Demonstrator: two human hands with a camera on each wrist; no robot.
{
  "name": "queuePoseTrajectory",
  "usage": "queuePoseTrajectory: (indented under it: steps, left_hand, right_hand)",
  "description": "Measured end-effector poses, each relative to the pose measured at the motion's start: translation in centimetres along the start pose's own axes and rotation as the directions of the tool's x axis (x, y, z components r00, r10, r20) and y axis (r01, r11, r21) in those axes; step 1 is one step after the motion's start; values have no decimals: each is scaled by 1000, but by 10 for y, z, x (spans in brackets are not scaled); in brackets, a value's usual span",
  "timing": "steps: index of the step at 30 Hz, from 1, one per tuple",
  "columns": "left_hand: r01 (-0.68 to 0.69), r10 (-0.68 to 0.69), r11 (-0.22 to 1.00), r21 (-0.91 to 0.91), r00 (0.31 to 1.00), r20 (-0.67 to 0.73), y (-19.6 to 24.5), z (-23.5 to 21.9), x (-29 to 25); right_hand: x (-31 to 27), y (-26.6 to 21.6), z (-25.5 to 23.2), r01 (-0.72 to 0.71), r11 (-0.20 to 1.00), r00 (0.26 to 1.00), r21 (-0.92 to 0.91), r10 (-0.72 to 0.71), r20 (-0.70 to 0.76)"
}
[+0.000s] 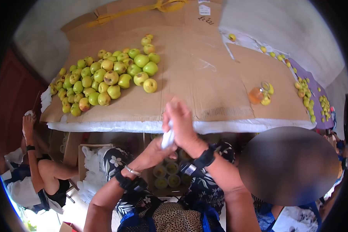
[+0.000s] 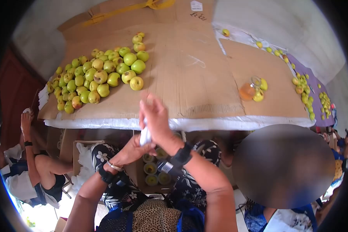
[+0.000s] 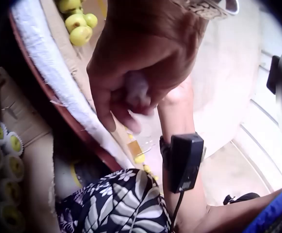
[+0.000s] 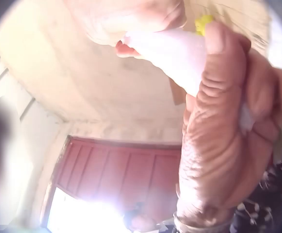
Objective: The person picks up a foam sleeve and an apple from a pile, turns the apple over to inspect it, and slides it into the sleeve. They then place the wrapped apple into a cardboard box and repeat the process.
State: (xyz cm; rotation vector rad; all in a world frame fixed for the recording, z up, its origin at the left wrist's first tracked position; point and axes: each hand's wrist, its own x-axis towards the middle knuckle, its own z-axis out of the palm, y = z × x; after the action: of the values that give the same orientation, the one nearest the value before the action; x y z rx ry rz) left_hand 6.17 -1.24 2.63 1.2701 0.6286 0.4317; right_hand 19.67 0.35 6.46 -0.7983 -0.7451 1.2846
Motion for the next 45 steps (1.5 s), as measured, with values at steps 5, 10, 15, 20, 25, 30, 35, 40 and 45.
queuePoseTrajectory:
  steps: [5, 10, 15, 20, 25, 30, 35, 40, 45]
  left_hand:
    - [-240, 323, 900, 363, 928, -188, 44, -24, 59]
    - [-304, 365, 930, 207, 836, -410, 2, -69, 86]
    - [-381, 221, 923, -52, 637, -739, 15, -111, 102]
    - [-396, 159, 915, -81, 535, -830, 17, -120, 99]
    - [-389, 140, 916, -95, 533, -835, 11, -109, 100]
    - [-388, 163, 919, -67, 530, -832, 9, -99, 97]
    - [-379, 152, 920, -98, 576, -803, 7, -93, 101]
    - [-407, 144, 893, -195, 666, -732, 16, -91, 92]
    - [-448, 273, 888, -103, 696, -664, 12, -96, 91]
  right_hand:
    - [80, -41, 10, 66, 998, 998, 24, -66, -16]
    - [156, 23, -20, 66, 946, 989, -318, -20, 147]
    - [249, 34, -57, 95, 623, 995, -777, -89, 50]
    - [286, 70, -50, -47, 562, 991, -826, 127, 30]
    - [287, 74, -56, 16, 640, 972, -768, 169, 161]
    - [249, 48, -71, -36, 742, 967, -670, 196, 165]
    - [210, 32, -94, 112, 722, 963, -683, 91, 255]
    - [151, -11, -79, 122, 745, 963, -655, 73, 261]
    - [91, -63, -73, 94, 706, 974, -701, 79, 210]
